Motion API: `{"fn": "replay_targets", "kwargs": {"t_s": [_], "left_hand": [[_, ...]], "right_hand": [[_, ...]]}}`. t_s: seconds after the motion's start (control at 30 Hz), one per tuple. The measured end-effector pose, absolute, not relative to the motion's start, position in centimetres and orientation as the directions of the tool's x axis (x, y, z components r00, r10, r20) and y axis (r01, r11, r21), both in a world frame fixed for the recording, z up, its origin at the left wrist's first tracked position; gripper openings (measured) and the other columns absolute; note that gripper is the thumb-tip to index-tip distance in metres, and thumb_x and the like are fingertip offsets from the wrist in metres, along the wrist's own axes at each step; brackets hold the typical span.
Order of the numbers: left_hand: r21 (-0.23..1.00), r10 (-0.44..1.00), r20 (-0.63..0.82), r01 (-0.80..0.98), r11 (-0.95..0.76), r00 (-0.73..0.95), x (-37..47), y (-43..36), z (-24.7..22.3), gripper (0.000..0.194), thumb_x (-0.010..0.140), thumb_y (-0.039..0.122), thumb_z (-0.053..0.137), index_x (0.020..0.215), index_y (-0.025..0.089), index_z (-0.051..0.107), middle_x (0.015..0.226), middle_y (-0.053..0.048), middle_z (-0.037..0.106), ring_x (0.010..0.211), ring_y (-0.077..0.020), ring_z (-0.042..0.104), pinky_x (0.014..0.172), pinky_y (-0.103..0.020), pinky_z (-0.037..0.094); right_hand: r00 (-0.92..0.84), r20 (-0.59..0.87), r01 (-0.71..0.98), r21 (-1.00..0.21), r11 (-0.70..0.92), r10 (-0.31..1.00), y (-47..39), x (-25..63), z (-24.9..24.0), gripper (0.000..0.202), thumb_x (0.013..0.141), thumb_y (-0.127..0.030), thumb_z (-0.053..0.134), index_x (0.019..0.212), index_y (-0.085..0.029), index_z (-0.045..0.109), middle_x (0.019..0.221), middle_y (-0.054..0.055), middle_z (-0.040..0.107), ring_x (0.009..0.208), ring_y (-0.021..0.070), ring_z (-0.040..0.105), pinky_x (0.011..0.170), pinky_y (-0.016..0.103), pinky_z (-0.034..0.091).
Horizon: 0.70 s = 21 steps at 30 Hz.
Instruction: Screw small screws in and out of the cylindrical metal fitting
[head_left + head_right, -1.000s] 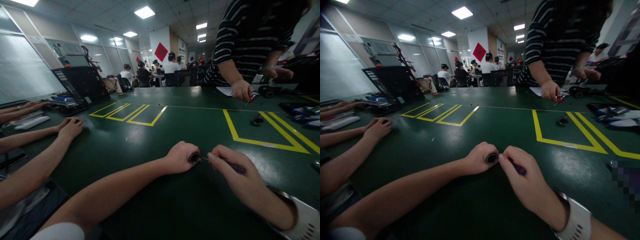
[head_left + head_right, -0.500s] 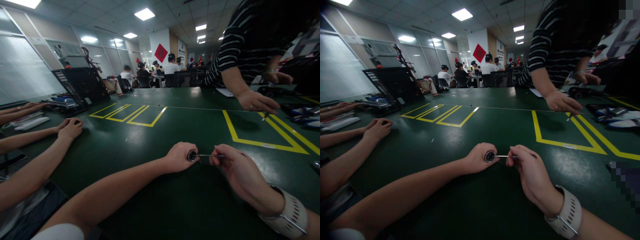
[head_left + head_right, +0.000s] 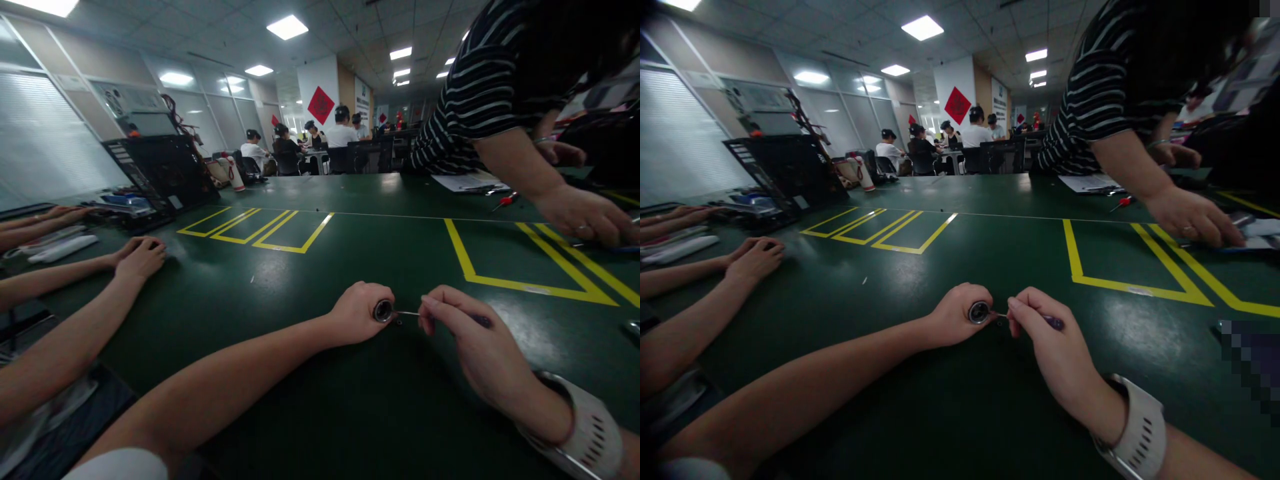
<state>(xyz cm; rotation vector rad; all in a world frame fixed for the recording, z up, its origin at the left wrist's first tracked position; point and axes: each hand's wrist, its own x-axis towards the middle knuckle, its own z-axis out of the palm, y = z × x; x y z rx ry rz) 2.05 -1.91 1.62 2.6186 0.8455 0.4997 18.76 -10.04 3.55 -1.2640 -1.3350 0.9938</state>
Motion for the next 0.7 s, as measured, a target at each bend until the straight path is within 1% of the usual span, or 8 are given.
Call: {"fn": "replay_targets", "kwargs": {"t_s": [0.13,0.3,0.43,0.6,0.7], "left_hand": [[0.438,0.626,0.225,0.496,-0.75,0.747,2.03,-1.9,1.48,0.016,0.081,0.031,0.054,0.078,0.016,0.054,0.075,0.0,0.058,0.069,-0.0114,0.053,0.07,-0.026,0.041],[0.473,0.656,0.237,0.505,-0.722,0.716,2.1,-1.86,1.41,0.016,0.08,0.031,0.056,0.078,0.016,0.054,0.074,0.0,0.058,0.066,-0.0108,0.052,0.067,-0.025,0.041],[0.487,0.655,0.245,0.494,-0.721,0.715,2.14,-1.84,1.41,0.016,0.079,0.031,0.056,0.076,0.016,0.054,0.072,0.001,0.057,0.065,-0.0105,0.052,0.064,-0.024,0.04],[0.48,0.639,0.285,0.471,-0.74,0.714,2.1,-1.85,1.37,0.015,0.078,0.029,0.057,0.075,0.015,0.053,0.071,0.002,0.055,0.064,-0.0102,0.051,0.064,-0.024,0.038],[0.472,0.638,0.286,0.474,-0.743,0.715,2.08,-1.89,1.44,0.015,0.078,0.029,0.057,0.074,0.016,0.052,0.07,0.002,0.055,0.064,-0.0102,0.05,0.064,-0.024,0.038]], "right_hand": [[0.094,-0.001,-0.098,-0.995,0.009,0.996,-9.56,18.69,3.28,0.025,0.078,-0.034,0.054,0.058,-0.02,0.057,0.058,0.0,0.053,0.061,0.0159,0.049,0.063,0.03,0.038],[0.106,-0.084,-0.249,-0.967,-0.056,0.991,-9.38,18.75,3.11,0.025,0.076,-0.033,0.056,0.056,-0.019,0.058,0.058,0.0,0.053,0.061,0.0149,0.049,0.06,0.028,0.039],[0.099,-0.117,-0.284,-0.955,-0.084,0.988,-9.39,18.87,3.1,0.025,0.077,-0.034,0.057,0.056,-0.02,0.059,0.058,-0.001,0.053,0.06,0.014,0.048,0.059,0.026,0.04],[0.115,-0.07,-0.25,-0.968,-0.039,0.991,-9.47,18.76,3.71,0.026,0.075,-0.033,0.057,0.053,-0.019,0.057,0.054,0.0,0.051,0.057,0.0145,0.048,0.057,0.027,0.039],[0.123,-0.038,-0.222,-0.975,-0.01,0.992,-9.53,18.74,3.76,0.025,0.076,-0.032,0.057,0.054,-0.02,0.057,0.056,0.0,0.052,0.058,0.0147,0.048,0.059,0.028,0.039]]}}
